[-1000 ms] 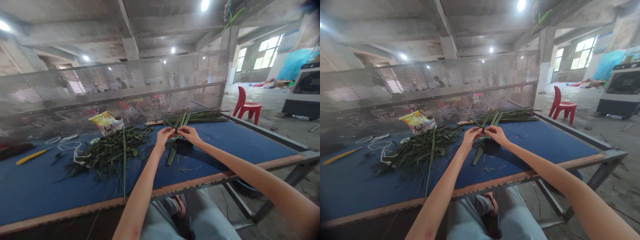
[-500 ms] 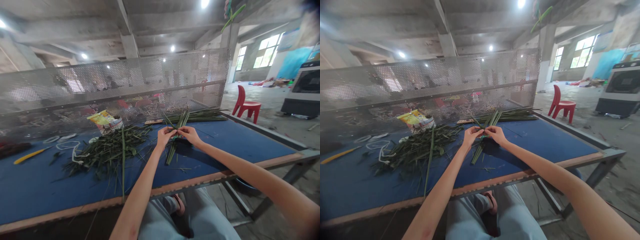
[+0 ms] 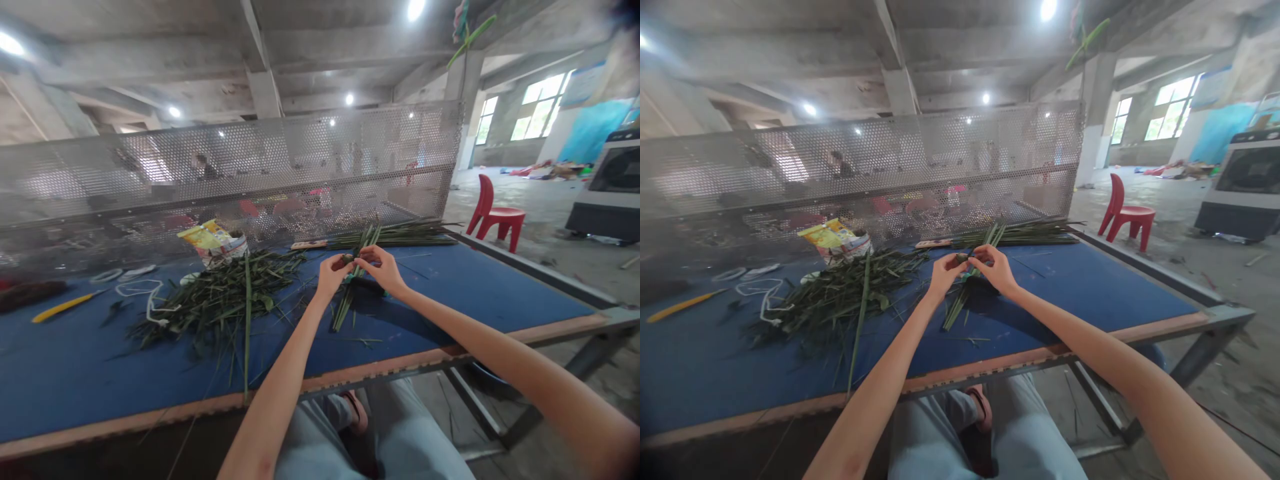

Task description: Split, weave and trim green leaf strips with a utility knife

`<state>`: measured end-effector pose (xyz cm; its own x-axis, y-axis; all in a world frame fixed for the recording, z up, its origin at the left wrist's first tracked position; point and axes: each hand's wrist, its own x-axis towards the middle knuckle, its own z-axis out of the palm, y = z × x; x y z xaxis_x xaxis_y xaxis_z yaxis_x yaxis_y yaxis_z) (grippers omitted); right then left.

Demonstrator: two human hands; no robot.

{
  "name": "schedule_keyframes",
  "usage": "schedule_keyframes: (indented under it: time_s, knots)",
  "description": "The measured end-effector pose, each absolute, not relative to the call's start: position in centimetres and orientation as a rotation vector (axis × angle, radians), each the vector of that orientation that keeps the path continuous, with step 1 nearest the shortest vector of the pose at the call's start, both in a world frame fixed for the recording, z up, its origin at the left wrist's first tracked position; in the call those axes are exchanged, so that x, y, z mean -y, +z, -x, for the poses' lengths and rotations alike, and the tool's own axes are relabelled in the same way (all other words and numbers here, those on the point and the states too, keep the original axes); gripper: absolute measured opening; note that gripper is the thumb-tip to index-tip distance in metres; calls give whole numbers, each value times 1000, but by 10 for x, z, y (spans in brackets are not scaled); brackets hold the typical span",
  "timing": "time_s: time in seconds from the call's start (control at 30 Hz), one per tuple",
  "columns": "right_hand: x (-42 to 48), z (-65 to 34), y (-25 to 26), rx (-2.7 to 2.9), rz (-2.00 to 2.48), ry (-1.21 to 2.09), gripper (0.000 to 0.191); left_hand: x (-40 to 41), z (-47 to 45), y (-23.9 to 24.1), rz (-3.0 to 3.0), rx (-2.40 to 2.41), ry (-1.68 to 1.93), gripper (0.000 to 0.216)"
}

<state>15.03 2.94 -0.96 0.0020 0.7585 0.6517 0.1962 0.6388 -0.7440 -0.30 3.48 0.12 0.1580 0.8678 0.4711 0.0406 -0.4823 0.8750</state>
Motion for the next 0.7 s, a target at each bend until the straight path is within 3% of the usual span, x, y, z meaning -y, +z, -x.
schedule_keyframes:
  time_s: [0.3,0.43,0.7]
  knots:
    - [-31,-149,-14,1592,764,556,27,-35,8,-4,-1982,-988,1442,14]
    - [-34,-150,-17,1708,786,413,26,-32,12,-4,-2075,-1110,1470,7]
    - [-45,-159,-13,1743,834,296,24,-36,15,-2,-1897,-988,1367,21]
